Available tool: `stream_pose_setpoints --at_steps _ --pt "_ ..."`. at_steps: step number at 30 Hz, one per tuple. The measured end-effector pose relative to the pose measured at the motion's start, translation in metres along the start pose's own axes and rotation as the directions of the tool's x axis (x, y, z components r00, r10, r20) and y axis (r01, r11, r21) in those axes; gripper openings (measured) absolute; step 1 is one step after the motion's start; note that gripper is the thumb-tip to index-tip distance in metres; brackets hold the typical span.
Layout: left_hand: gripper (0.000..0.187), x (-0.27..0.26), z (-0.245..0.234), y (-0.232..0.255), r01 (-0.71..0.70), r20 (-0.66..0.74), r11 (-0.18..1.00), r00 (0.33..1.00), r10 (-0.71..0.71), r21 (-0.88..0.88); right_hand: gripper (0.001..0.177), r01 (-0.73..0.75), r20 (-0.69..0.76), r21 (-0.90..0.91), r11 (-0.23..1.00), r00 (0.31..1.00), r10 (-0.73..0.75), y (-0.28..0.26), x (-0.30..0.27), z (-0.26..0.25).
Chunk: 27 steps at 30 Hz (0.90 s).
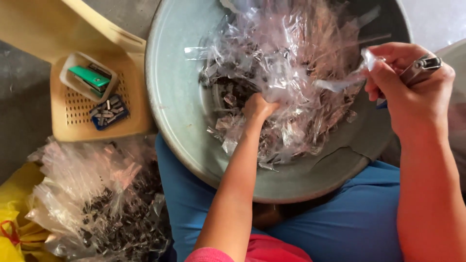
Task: Manually filling small plastic bags with components and sealing them using a handheld tool.
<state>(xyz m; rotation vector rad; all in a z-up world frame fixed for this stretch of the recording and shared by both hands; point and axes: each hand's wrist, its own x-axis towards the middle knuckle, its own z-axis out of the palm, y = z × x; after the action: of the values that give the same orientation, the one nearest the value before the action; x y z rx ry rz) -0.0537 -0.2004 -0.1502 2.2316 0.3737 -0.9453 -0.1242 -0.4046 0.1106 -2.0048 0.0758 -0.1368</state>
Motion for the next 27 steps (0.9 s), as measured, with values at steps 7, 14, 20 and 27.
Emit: stream_pose_setpoints --at_steps 7,14,20,27 --pt "0.017 0.014 -0.002 -0.008 -0.434 -0.131 0.86 0.901 0.414 -0.269 0.016 -0.026 0.007 0.071 0.997 1.0 0.026 0.028 0.005 -0.019" --pt "0.05 -0.111 -0.113 0.039 -0.791 -0.223 0.475 0.579 0.784 -0.386 0.006 0.079 -0.06 0.086 0.993 0.995 -0.074 0.015 0.003 -0.017" --pt "0.105 -0.091 -0.11 0.031 -0.529 0.084 0.84 0.837 0.54 -0.123 0.005 0.038 -0.081 0.068 0.997 0.996 -0.033 0.022 0.002 -0.023" --pt "0.038 -0.014 -0.077 -0.021 -0.471 -0.101 0.845 0.856 0.507 0.251 0.017 0.16 0.028 -0.042 0.986 0.987 -0.159 0.033 0.003 -0.042"
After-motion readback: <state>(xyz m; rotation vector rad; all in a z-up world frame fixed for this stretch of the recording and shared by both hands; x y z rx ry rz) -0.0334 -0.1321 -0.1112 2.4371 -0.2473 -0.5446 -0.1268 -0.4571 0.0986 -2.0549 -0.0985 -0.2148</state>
